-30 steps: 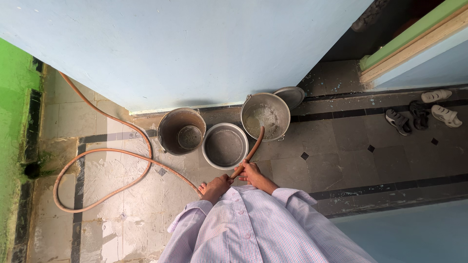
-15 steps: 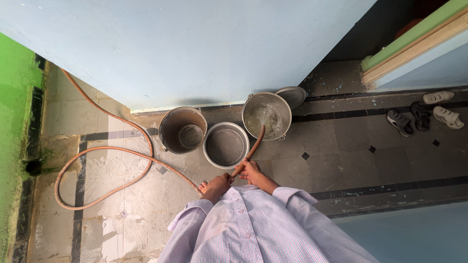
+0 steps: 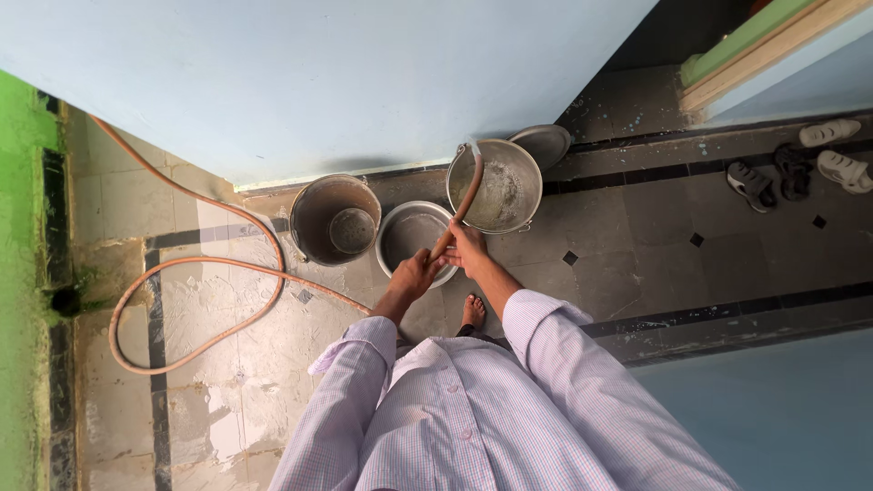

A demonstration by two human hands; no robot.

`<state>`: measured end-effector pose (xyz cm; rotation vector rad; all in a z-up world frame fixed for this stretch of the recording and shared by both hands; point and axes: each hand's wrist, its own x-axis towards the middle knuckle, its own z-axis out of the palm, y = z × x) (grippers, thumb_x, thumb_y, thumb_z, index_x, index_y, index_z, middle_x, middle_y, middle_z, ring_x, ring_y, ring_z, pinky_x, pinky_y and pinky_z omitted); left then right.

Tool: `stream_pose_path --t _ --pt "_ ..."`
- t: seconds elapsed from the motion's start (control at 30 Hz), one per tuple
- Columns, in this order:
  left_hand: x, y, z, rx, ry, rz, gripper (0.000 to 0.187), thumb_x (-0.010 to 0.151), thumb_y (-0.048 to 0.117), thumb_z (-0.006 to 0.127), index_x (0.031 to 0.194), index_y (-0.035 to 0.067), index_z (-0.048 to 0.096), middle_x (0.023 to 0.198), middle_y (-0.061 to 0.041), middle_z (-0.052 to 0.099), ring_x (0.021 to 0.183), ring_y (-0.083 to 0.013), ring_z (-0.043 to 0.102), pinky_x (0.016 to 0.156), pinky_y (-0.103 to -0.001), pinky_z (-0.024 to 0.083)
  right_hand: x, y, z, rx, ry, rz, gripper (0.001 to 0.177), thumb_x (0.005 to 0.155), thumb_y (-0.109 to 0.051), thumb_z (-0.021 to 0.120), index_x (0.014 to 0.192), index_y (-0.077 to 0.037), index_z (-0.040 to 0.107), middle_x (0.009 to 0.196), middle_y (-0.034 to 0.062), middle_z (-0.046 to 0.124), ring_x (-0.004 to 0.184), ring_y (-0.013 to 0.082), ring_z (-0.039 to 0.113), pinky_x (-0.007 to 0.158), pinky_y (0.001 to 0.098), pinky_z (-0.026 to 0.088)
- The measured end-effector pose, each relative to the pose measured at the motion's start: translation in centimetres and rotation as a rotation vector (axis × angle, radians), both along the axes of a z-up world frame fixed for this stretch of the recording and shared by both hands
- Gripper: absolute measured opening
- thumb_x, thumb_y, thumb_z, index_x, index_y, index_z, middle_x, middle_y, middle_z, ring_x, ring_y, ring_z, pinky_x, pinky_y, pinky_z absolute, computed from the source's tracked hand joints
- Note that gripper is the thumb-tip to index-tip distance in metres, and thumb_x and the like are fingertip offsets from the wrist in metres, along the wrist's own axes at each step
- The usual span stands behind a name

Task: The person uses a hose to fill several green plastic buckets and metal buckets with water. They move the hose between containers to ensure each one is filled.

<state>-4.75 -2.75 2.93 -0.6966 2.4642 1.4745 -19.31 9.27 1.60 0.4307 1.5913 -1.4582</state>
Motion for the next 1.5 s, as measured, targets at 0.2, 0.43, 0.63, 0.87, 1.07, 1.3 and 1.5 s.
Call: stream_pose_path --t 0.2,0.43,0.63,0.87,1.07,1.3,1.5 --pt "-3.2 1.0 -0.3 -0.037 -0.032 -0.064 0.058 0.1 0.059 0.053 0.108 0.003 0.064 0.096 -0.027 0.072 0.098 -0.0473 0.069 0.083 -0.054 0.053 -1.3 0.0 2.5 0.111 0.11 -0.135 0.045 0.101 -0.042 0.059 0.11 0.002 0.06 0.098 0.018 0.071 0.075 0.03 0.076 0.056 0.037 0.062" --pt "-4.2 3.2 -2.5 -0.086 -0.107 -0.079 0.067 0.103 0.064 0.038 0.109 0.002 0.065 0.101 -0.03 0.071 0.104 -0.049 0.067 0.091 -0.056 0.051 -1.8 2.4 2.1 0.134 0.059 -0.113 0.041 0.102 -0.039 0.055 0.113 0.001 0.059 0.101 0.0166 0.07 0.072 0.0289 0.075 0.063 0.0412 0.067" --pt "-6.0 4.9 -2.9 -0.109 -0.18 -0.108 0.066 0.103 0.063 0.036 0.112 0.004 0.065 0.108 -0.03 0.07 0.11 -0.0498 0.064 0.095 -0.056 0.05 -2.9 4.3 1.0 0.169 0.021 -0.109 0.044 0.103 -0.043 0.054 0.115 -0.002 0.061 0.096 0.0137 0.072 0.068 0.0244 0.073 0.064 0.0427 0.066" --pt "-7.4 7.7 -4.1 -0.09 -0.223 -0.052 0.061 0.102 0.06 0.035 0.116 0.008 0.063 0.111 -0.03 0.068 0.11 -0.0513 0.062 0.094 -0.058 0.049 -3.9 6.5 -0.5 0.091 -0.028 -0.092 0.041 0.104 -0.046 0.052 0.111 -0.007 0.062 0.09 0.0081 0.07 0.068 0.0181 0.07 0.065 0.0424 0.063" --pt "-7.0 9.1 -4.6 -0.041 -0.236 -0.025 0.062 0.104 0.06 0.037 0.117 0.005 0.063 0.11 -0.03 0.07 0.11 -0.0494 0.064 0.094 -0.056 0.05 -3.5 8.4 -1.2 0.028 -0.105 -0.067 0.037 0.105 -0.045 0.05 0.11 -0.01 0.062 0.095 0.0059 0.074 0.074 0.0168 0.07 0.073 0.041 0.064" --pt "-5.3 11.0 -4.1 -0.037 -0.34 -0.055 0.062 0.103 0.061 0.04 0.12 0.008 0.066 0.114 -0.026 0.071 0.115 -0.0462 0.064 0.098 -0.054 0.049 -1.5 10.9 -3.8 0.066 -0.159 -0.083 0.042 0.106 -0.044 0.048 0.109 -0.005 0.064 0.095 0.0092 0.074 0.074 0.0185 0.071 0.075 0.042 0.066" --pt "-4.8 11.7 -5.0 -0.041 -0.358 -0.089 0.062 0.104 0.061 0.04 0.121 0.008 0.068 0.117 -0.027 0.07 0.118 -0.0455 0.063 0.101 -0.053 0.049 -0.6 12.3 -6.4 0.011 -0.233 -0.139 0.042 0.106 -0.044 0.048 0.108 -0.004 0.062 0.092 0.0125 0.073 0.071 0.0221 0.071 0.073 0.0434 0.064"
